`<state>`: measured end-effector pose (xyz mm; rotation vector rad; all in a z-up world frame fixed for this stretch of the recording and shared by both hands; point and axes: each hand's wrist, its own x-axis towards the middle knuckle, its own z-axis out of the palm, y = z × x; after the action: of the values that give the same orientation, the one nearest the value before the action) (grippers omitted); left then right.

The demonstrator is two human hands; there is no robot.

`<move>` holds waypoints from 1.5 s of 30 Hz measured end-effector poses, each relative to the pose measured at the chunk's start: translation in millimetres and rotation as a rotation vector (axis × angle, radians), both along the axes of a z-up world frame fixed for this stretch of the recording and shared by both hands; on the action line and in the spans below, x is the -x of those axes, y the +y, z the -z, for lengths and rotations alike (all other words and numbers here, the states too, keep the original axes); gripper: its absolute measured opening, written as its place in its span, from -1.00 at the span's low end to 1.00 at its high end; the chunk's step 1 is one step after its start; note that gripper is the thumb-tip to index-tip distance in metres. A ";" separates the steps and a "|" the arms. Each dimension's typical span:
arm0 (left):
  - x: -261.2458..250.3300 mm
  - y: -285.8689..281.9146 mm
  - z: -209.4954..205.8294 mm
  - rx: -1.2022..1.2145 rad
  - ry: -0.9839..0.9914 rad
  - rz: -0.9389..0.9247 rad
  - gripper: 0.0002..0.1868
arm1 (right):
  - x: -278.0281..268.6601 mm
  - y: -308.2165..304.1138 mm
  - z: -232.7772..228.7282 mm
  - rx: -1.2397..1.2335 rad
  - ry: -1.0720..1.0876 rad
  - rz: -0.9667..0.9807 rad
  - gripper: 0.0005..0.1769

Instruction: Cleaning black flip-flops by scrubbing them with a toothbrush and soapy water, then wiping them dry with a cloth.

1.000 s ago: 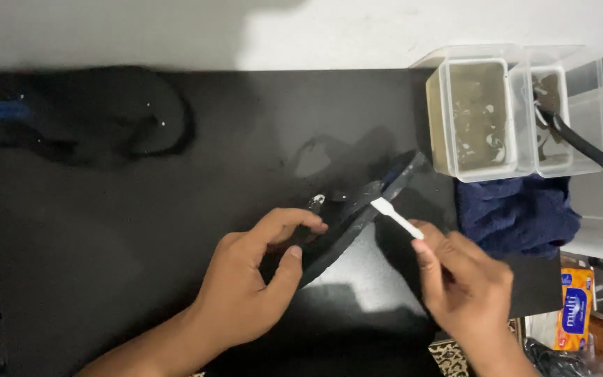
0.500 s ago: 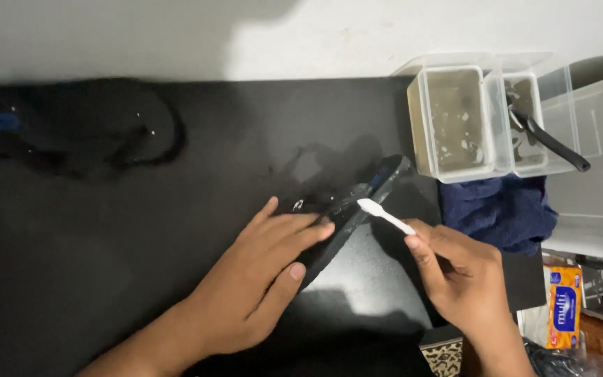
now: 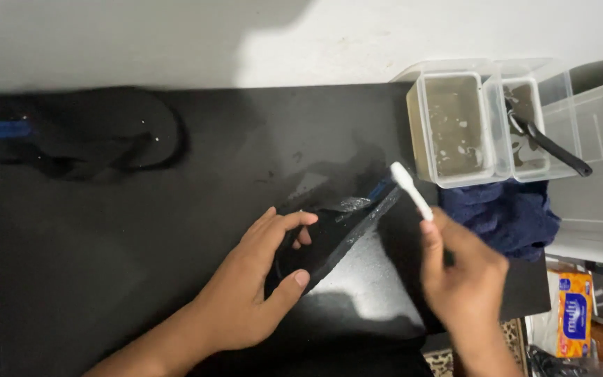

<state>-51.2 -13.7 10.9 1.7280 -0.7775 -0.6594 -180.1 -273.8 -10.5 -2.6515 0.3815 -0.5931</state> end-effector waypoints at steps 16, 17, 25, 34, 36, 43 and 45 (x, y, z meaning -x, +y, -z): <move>1.8 0.2 7.3 0.062 0.019 -0.103 -0.44 | 28.9 46.6 8.8 -0.095 0.025 -0.176 -0.74; 1.8 0.4 7.0 0.062 0.014 -0.095 -0.44 | 28.2 44.2 7.4 -0.104 -0.015 -0.249 -0.77; 1.7 0.6 -1.0 -0.002 0.054 -0.064 -0.39 | 12.7 22.5 -1.3 0.082 -0.030 -0.087 -0.77; 4.3 -3.5 -6.7 -0.029 0.040 -0.033 -0.35 | -3.1 -10.3 13.3 0.122 0.005 0.098 -0.76; 5.2 -4.3 -5.1 -0.028 0.054 -0.065 -0.35 | -8.9 -5.1 11.8 -0.025 -0.082 0.056 -0.76; 4.5 -5.5 -3.8 0.007 0.025 -0.111 -0.38 | 24.3 36.0 9.9 -0.006 0.019 -0.112 -0.77; 6.5 -5.8 -3.6 0.012 0.043 -0.099 -0.38 | 27.1 14.0 18.1 0.145 0.055 -0.053 -0.75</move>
<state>-57.6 -19.5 14.5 1.7243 -0.6603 -0.6212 -207.2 -259.9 -28.6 -2.8116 0.2935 -0.5508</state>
